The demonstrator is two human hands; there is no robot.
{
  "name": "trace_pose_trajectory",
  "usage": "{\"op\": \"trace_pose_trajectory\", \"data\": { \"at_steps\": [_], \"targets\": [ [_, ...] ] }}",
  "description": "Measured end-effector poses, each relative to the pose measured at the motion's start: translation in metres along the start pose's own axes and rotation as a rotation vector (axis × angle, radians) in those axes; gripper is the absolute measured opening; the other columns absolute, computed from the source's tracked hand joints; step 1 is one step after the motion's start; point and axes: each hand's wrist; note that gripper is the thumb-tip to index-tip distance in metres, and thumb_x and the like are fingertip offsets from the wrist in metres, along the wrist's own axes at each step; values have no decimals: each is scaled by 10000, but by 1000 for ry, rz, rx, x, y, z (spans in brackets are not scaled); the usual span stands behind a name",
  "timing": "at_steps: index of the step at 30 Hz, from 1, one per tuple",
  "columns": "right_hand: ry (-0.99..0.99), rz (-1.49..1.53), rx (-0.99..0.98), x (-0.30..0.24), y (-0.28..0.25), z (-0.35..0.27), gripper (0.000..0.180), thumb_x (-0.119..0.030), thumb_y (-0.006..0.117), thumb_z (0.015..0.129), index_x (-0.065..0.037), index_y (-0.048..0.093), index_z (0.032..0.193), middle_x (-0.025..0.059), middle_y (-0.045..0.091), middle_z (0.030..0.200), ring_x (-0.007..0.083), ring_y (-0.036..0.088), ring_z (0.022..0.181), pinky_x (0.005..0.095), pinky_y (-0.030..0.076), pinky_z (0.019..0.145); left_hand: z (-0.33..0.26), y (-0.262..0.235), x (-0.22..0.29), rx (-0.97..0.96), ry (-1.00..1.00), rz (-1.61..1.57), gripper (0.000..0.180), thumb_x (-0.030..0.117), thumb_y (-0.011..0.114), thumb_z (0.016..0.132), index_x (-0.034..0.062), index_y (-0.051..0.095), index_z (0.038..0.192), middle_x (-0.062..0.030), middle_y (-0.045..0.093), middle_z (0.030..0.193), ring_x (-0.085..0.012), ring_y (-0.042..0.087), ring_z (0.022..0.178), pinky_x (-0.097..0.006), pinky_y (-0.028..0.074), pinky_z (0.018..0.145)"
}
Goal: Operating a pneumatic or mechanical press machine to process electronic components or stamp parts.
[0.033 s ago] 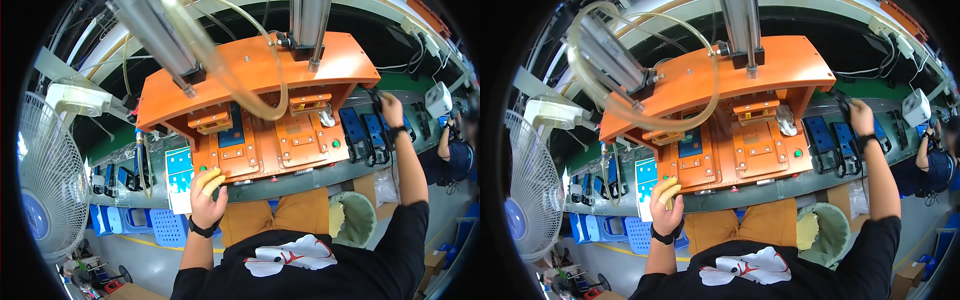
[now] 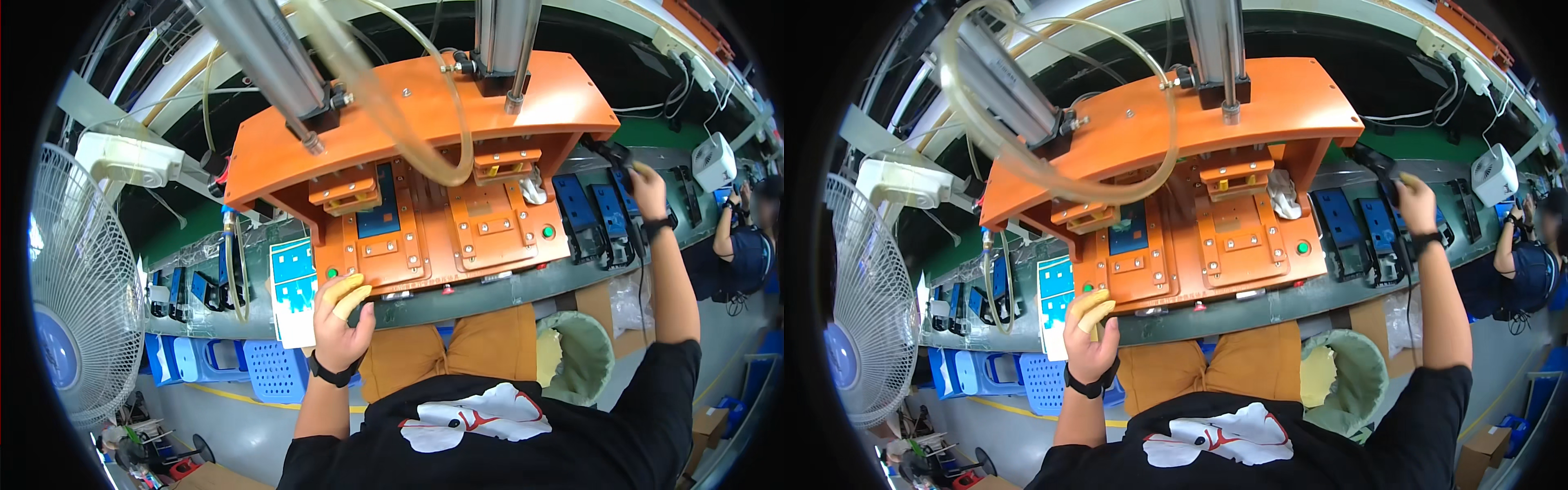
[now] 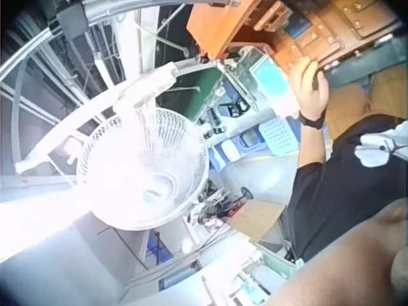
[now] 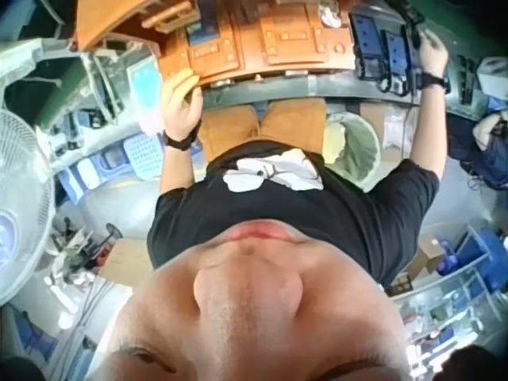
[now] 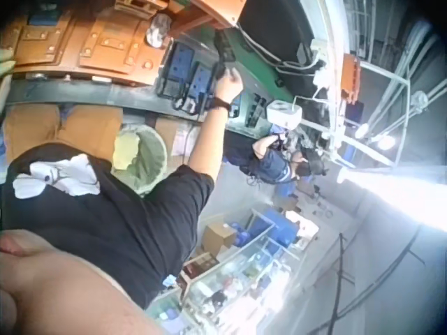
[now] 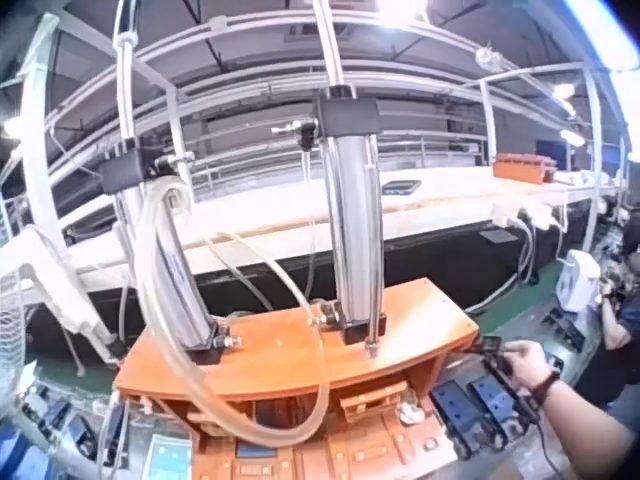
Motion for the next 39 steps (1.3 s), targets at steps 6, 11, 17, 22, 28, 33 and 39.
{"op": "trace_pose_trajectory", "data": {
  "at_steps": [6, 11, 17, 22, 28, 33, 39],
  "targets": [
    [441, 968, 78, 2, -83, -193, 251, -127, 617, 1044, -17, 660, 1265, 46, 638, 1046, 165, 628, 888, 295, 547, 737, -12, 1, 12, 22, 30, -108, 272, 12, 763, 814, 11, 745, 1086, -155, 718, 1169, -385, 660, 1124, -457, 528, 991],
    [247, 1147, -222, -71, -9, -335, 372, -105, 608, 1065, -48, 561, 1430, 85, 682, 1150, 147, 671, 924, 273, 579, 811, -19, 4, 24, 12, 39, -181, 290, 30, 768, 812, 36, 750, 1101, -144, 716, 1175, -373, 663, 1131, -453, 535, 991],
    [434, 1294, -927, -138, 110, -404, 395, -58, 641, 1016, 31, 555, 1391, 162, 711, 1101, 277, 749, 932, 434, 646, 786, -36, 7, 55, -168, 262, -414, 527, 250, 869, 793, 100, 695, 1268, -134, 646, 1365, -407, 570, 1344, -530, 485, 1065],
    [435, 1328, -1311, -162, 181, -419, 365, -90, 605, 1049, -7, 575, 1403, 85, 702, 1137, 216, 734, 965, 345, 605, 882, -47, -11, 50, -271, 214, -363, 813, 447, 933, 729, 102, 625, 1397, -167, 563, 1497, -460, 417, 1483, -607, 372, 1170],
    [308, 1054, -1188, -193, 226, -404, 354, -203, 649, 1057, -71, 621, 1383, -45, 661, 1066, 25, 606, 909, 203, 511, 817, -25, -13, 11, -285, 219, -139, 780, 304, 945, 690, 70, 629, 1364, -156, 618, 1421, -419, 527, 1406, -566, 415, 1163],
    [344, 916, -1122, -235, 243, -369, 313, -180, 583, 1093, -31, 614, 1366, 47, 721, 1051, 130, 715, 795, 255, 585, 695, 20, -17, -29, -234, 190, -246, 692, 204, 947, 662, 53, 665, 1275, -164, 658, 1323, -404, 592, 1290, -497, 480, 1103],
    [374, 782, -1136, -219, 220, -344, 308, -189, 555, 1100, -9, 651, 1331, 106, 760, 1120, 148, 742, 863, 247, 587, 725, 71, -23, -58, -300, 110, -174, 672, 65, 845, 681, 27, 643, 1321, -179, 652, 1306, -388, 584, 1277, -441, 479, 1108]
  ]
}}
Point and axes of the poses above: each hand's wrist, its own z-axis towards the middle knuckle, its own y-axis out of the palm, x = y × z
